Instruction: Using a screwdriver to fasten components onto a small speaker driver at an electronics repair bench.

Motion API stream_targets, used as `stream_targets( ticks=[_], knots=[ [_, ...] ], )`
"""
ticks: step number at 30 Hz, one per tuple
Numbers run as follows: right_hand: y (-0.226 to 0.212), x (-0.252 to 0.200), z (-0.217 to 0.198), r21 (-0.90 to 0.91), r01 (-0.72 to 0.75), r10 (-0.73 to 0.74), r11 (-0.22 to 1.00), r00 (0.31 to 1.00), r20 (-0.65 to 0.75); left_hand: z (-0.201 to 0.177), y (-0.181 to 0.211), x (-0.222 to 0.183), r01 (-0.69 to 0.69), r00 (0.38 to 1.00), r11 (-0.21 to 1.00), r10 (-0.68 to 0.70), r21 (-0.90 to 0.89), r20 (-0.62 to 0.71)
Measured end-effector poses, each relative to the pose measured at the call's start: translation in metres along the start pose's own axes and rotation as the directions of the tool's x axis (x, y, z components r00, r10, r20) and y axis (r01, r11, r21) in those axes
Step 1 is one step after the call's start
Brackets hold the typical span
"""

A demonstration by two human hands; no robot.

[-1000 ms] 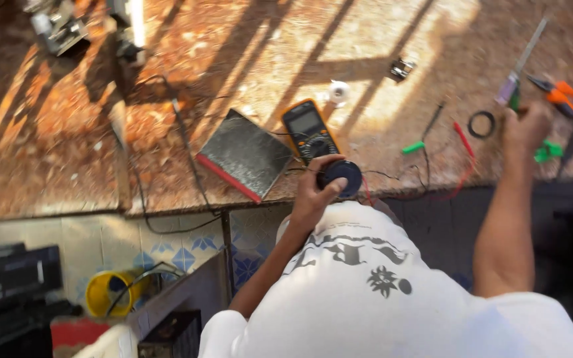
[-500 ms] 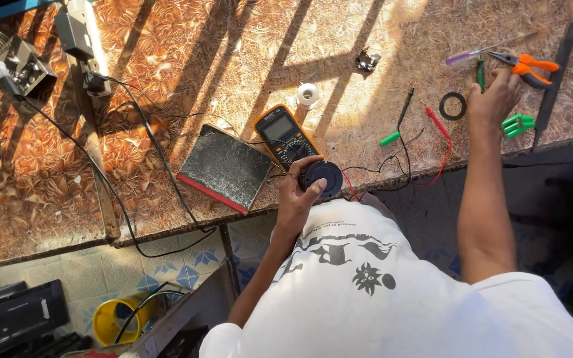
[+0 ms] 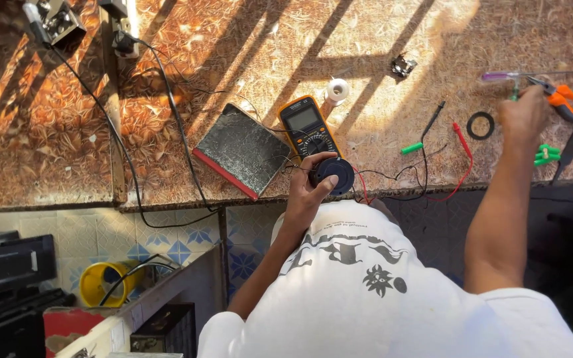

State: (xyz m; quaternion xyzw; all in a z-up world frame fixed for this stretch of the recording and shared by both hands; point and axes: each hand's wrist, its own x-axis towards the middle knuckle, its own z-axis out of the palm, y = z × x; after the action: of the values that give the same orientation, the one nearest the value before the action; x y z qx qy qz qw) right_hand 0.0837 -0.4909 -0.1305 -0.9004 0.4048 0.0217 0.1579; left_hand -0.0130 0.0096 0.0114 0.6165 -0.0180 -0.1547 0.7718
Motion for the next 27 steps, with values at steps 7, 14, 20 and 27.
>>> stream_targets(
  ticks=[7,14,20,27],
  knots=[
    [-0.063,-0.146,-0.11,-0.281,0.455,-0.532,0.845,0.771,-0.351,0.002,-0.003,0.006,-0.021,1.0,0.999,0.021,0.032,-0.006],
    [-0.12,-0.283,-0.166,0.327,0.92,-0.877,0.215,0.329,-0.35,0.005,0.002,0.005,-0.069,0.998,0.991,0.07,0.118,-0.004],
    [-0.12,-0.299,-0.148,0.393,0.901,-0.919,0.185,0.3,-0.256,0.004,0.005,0.001,-0.121,0.993,0.981,0.119,0.15,0.021],
    [-0.121,-0.302,-0.145,0.397,0.893,-0.91,0.209,0.327,-0.255,0.002,0.002,-0.002,-0.125,0.992,0.977,0.123,0.172,0.019]
  ],
)
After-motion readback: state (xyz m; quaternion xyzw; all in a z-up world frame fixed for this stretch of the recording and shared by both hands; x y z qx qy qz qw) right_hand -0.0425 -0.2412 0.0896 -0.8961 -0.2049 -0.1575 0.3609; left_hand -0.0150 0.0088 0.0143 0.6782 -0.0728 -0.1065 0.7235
